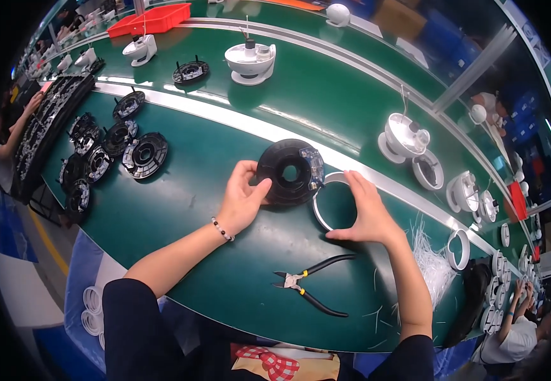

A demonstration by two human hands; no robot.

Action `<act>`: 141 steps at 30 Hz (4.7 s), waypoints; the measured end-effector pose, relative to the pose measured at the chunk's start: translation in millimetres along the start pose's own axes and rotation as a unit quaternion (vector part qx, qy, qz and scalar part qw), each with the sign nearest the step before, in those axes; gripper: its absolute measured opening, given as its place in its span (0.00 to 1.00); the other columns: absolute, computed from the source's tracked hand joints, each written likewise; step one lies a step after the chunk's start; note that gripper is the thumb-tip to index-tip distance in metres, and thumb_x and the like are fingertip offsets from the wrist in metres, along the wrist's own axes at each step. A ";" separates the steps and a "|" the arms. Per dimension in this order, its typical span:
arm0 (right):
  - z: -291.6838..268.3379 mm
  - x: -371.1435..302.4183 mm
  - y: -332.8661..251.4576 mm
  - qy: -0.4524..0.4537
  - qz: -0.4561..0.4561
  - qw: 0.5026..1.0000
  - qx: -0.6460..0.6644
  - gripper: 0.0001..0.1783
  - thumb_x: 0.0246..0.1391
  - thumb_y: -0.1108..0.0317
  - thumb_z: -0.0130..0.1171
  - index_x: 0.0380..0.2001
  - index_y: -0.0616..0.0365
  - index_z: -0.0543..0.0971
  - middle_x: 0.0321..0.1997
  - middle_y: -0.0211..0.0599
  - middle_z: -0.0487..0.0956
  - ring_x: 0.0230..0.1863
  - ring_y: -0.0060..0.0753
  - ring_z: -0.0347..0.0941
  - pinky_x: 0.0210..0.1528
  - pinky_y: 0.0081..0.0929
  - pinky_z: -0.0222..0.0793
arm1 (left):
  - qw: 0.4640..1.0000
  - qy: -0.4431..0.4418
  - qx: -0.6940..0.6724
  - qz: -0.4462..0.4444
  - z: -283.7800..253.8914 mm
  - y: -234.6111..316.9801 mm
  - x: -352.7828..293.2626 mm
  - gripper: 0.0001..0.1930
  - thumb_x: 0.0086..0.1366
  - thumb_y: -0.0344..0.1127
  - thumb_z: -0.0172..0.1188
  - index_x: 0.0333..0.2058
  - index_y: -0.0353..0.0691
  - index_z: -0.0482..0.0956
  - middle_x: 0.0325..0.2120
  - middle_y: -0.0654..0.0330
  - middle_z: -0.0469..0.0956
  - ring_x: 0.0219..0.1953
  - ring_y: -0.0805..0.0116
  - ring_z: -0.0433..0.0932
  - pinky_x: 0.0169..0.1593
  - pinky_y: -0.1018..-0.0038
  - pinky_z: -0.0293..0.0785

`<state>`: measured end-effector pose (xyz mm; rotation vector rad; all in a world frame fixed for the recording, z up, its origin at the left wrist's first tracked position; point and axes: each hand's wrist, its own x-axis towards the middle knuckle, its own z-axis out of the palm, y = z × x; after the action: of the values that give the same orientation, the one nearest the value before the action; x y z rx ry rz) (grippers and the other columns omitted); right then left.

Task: Assembling components of CCTV cameras on a factory production line.

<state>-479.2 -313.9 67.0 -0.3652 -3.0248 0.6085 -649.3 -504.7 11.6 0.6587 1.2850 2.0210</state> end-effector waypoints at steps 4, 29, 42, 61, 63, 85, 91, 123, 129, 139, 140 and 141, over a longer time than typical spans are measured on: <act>9.0 3.6 -4.1 0.166 0.027 0.982 0.085 0.65 0.21 0.51 0.73 0.60 0.66 0.46 0.59 0.54 0.55 0.60 0.49 0.53 0.60 0.38 0.52 | 1.000 0.000 -0.014 0.013 -6.7 -0.5 -6.0 0.14 0.61 0.23 0.48 0.43 0.36 0.56 0.41 0.58 0.65 0.38 0.70 0.74 0.37 0.76 0.77; 28.5 65.5 -92.6 0.080 -0.217 0.952 0.201 0.62 0.22 0.45 0.68 0.60 0.63 0.51 0.64 0.49 0.53 0.63 0.45 0.51 0.61 0.38 0.48 | 0.876 -0.162 -0.399 -0.216 -12.4 12.7 0.9 0.23 0.58 0.59 0.45 0.40 0.48 0.75 0.36 0.62 0.77 0.36 0.65 0.75 0.41 0.66 0.71; 44.1 56.1 -116.5 0.248 -0.172 0.951 0.060 0.62 0.21 0.45 0.71 0.57 0.70 0.53 0.58 0.67 0.55 0.57 0.61 0.54 0.54 0.50 0.51 | 0.903 -0.145 -0.368 -0.168 -20.2 18.5 6.2 0.35 0.61 0.64 0.34 0.55 0.42 0.61 0.52 0.56 0.66 0.53 0.60 0.66 0.57 0.64 0.61; 58.9 56.8 -112.1 0.238 -0.067 0.962 0.118 0.62 0.19 0.49 0.72 0.56 0.72 0.53 0.53 0.52 0.64 0.55 0.53 0.57 0.57 0.42 0.53 | 0.945 -0.062 -0.278 -0.161 -7.5 17.1 -0.9 0.36 0.61 0.65 0.29 0.52 0.39 0.64 0.47 0.57 0.69 0.49 0.65 0.69 0.54 0.69 0.66; 56.3 58.2 -114.2 0.237 -0.054 0.962 0.121 0.63 0.18 0.49 0.72 0.56 0.72 0.53 0.52 0.51 0.65 0.55 0.53 0.57 0.56 0.42 0.53 | 0.935 -0.104 -0.305 -0.146 -13.2 16.9 2.2 0.36 0.61 0.65 0.29 0.52 0.39 0.64 0.47 0.57 0.69 0.50 0.65 0.69 0.54 0.69 0.66; 38.0 39.6 -49.6 0.451 -0.006 0.886 0.109 0.63 0.22 0.46 0.69 0.59 0.66 0.48 0.52 0.54 0.62 0.53 0.54 0.59 0.50 0.44 0.58 | 0.936 -0.155 -0.281 -0.145 65.3 -9.0 54.2 0.28 0.54 0.48 0.48 0.49 0.33 0.66 0.44 0.53 0.73 0.45 0.61 0.73 0.52 0.68 0.67; 33.8 28.8 56.8 0.521 0.076 0.844 0.099 0.56 0.33 0.44 0.65 0.58 0.66 0.51 0.59 0.58 0.56 0.60 0.59 0.50 0.60 0.46 0.46 | 0.945 -0.106 -0.235 -0.203 147.2 -47.0 135.2 0.24 0.55 0.48 0.45 0.41 0.33 0.72 0.38 0.52 0.75 0.41 0.60 0.74 0.48 0.64 0.70; 18.2 -1.1 -12.3 0.109 -0.113 0.987 -0.033 0.08 0.37 0.67 0.63 0.20 0.58 0.75 0.25 0.34 0.74 0.23 0.41 0.71 0.24 0.32 0.68 | 0.904 0.096 0.405 0.094 -106.2 14.3 248.6 0.19 0.47 0.31 0.62 0.40 0.31 0.74 0.32 0.54 0.79 0.35 0.65 0.77 0.41 0.73 0.72; 6.2 28.4 -21.6 0.043 0.017 0.991 -0.128 0.62 0.23 0.50 0.71 0.59 0.66 0.49 0.64 0.62 0.40 0.65 0.65 0.34 0.63 0.55 0.34 | 0.978 0.069 0.187 0.068 -58.7 38.8 153.3 0.11 0.55 0.23 0.56 0.39 0.31 0.70 0.33 0.59 0.75 0.35 0.75 0.74 0.39 0.79 0.71; 15.7 71.2 -40.3 0.295 0.116 0.921 0.226 0.67 0.22 0.44 0.71 0.59 0.70 0.46 0.58 0.58 0.53 0.60 0.53 0.51 0.60 0.40 0.49 | 0.977 0.064 0.131 0.153 -34.7 30.1 90.6 0.14 0.57 0.23 0.55 0.41 0.32 0.64 0.36 0.59 0.72 0.40 0.75 0.71 0.46 0.79 0.66; 21.7 81.9 -51.7 0.330 0.109 0.892 0.290 0.67 0.22 0.45 0.72 0.59 0.70 0.45 0.58 0.57 0.53 0.61 0.52 0.50 0.60 0.40 0.49 | 0.979 0.054 0.133 0.143 -34.4 26.9 85.7 0.14 0.57 0.24 0.54 0.42 0.32 0.63 0.36 0.60 0.71 0.41 0.74 0.70 0.47 0.79 0.66; 25.2 88.2 -68.1 0.329 0.109 0.888 0.301 0.65 0.24 0.49 0.73 0.59 0.70 0.46 0.60 0.57 0.53 0.62 0.49 0.49 0.63 0.37 0.46 | 0.981 0.050 0.127 0.136 -31.7 25.0 78.8 0.15 0.57 0.23 0.54 0.42 0.32 0.63 0.37 0.59 0.71 0.41 0.74 0.70 0.47 0.79 0.66</act>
<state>-582.0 -363.7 68.9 -0.7000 -2.0389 1.1151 -730.3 -472.7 27.5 0.9040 1.6030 2.1480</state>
